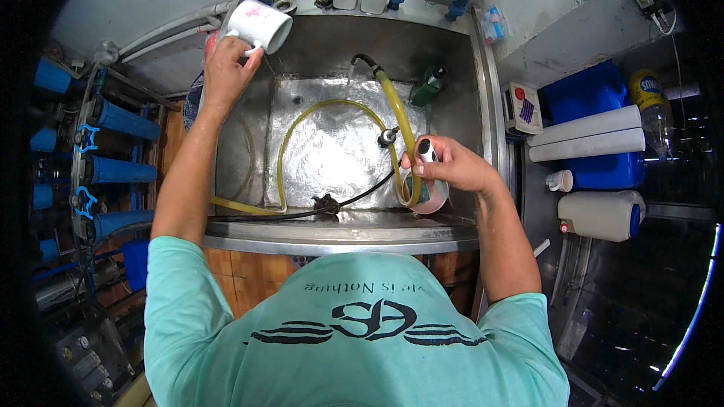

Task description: The person walks to a sink area, fills a white mug with water from a hose, and uses a digital water quality meter to test the water. They repeat the fill and test cycle multiple times, rinsing the mug between measurements.

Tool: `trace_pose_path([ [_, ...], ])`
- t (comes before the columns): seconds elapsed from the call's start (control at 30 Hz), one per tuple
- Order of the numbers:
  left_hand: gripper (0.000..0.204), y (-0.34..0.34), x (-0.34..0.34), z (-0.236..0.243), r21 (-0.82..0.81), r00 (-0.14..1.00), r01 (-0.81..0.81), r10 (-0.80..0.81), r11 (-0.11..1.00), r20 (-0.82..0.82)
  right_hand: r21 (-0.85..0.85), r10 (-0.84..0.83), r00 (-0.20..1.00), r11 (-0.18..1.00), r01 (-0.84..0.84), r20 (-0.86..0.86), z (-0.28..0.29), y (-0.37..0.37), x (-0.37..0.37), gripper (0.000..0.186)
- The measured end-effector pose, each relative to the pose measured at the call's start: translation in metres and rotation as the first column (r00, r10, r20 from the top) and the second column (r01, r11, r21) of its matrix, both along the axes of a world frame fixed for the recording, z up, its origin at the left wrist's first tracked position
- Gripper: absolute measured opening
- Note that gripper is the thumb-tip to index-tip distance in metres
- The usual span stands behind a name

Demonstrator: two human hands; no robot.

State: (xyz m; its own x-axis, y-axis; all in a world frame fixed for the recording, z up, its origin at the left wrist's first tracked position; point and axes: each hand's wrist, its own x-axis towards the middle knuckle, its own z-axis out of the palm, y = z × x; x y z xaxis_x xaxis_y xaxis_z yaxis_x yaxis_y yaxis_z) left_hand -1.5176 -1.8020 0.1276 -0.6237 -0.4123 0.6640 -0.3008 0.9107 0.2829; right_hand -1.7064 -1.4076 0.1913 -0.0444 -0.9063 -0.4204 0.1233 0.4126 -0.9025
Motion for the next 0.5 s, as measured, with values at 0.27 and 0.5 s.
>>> trace_pose_path([
  [0.27, 0.024, 0.019, -0.005, -0.124, 0.986, 0.97, 0.143, 0.187, 0.083, -0.156, -0.084, 0.109, 0.991, 0.991, -0.102, 0.081, 0.022, -0.004, 0.021, 0.016],
  [0.5, 0.02, 0.042, -0.018, -0.145, 0.99, 0.967, 0.126, 0.229, -0.063, -0.108, -0.081, 0.209, 0.975, 0.976, -0.203, 0.077, 0.024, -0.018, 0.028, 0.013],
])
